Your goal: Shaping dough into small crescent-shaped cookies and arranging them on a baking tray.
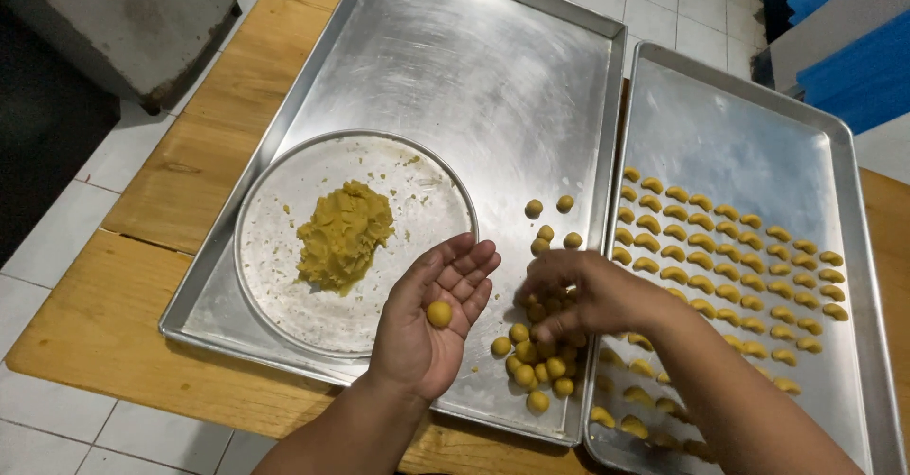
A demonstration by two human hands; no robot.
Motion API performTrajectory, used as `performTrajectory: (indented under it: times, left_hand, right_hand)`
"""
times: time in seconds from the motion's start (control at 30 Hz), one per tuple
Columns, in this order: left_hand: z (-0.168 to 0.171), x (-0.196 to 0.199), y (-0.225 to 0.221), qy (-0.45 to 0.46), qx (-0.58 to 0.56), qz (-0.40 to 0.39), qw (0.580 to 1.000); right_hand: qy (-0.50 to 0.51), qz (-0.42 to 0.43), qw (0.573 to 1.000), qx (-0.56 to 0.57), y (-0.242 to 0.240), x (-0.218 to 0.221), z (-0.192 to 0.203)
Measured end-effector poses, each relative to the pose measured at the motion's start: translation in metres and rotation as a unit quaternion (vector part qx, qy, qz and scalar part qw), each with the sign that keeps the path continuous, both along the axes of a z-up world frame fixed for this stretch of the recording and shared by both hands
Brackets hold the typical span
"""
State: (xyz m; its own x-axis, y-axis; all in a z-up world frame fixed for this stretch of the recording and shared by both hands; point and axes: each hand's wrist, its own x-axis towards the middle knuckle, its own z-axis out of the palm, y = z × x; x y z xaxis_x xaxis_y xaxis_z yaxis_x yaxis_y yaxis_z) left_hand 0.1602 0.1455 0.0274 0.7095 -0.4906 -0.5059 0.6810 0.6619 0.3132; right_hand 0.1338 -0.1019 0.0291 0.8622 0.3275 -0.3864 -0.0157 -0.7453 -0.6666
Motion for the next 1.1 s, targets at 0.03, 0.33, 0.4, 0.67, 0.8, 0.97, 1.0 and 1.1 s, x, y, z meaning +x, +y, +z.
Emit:
performTrajectory:
  times: [0.03,0.33,0.4,0.67,0.8,0.97,1.0,1.1]
  left_hand:
    - [-0.002,-0.001,-0.002,0.002,0.001,0.0,1.0]
    - [-0.027,-0.006,-0.023,0.037,-0.032,-0.076,0.996]
    - [-0.057,-0.004,-0.027,-0.017,-0.096,-0.093,0.991]
    - [-0.059,0.006,-0.022,-0.023,-0.118,-0.071,0.99]
    - [-0.055,0.001,-0.025,-0.018,-0.149,-0.097,0.984]
    - [-0.058,0.001,-0.024,-0.032,-0.153,-0.106,0.982]
    - [-0.06,0.001,-0.025,-0.034,-0.154,-0.107,0.982]
    - [-0.059,0.001,-0.025,-0.034,-0.155,-0.114,0.981]
  right_hand:
    - [0.002,0.0,1.0,0.001,-0.002,-0.017,-0.005]
    - [-0.159,0.109,0.98,0.047,-0.01,-0.046,-0.043]
    - [-0.13,-0.002,0.991,0.03,-0.01,-0.032,-0.043]
    - [-0.11,-0.061,0.988,-0.089,-0.019,-0.046,-0.029]
    - [-0.056,-0.095,0.985,-0.133,-0.01,-0.057,-0.033]
    - [-0.143,-0.113,0.983,-0.025,0.013,-0.052,-0.03]
    - [-0.159,-0.11,0.981,-0.003,0.016,-0.05,-0.024]
    - [-0.16,-0.122,0.979,0.018,0.016,-0.051,-0.008]
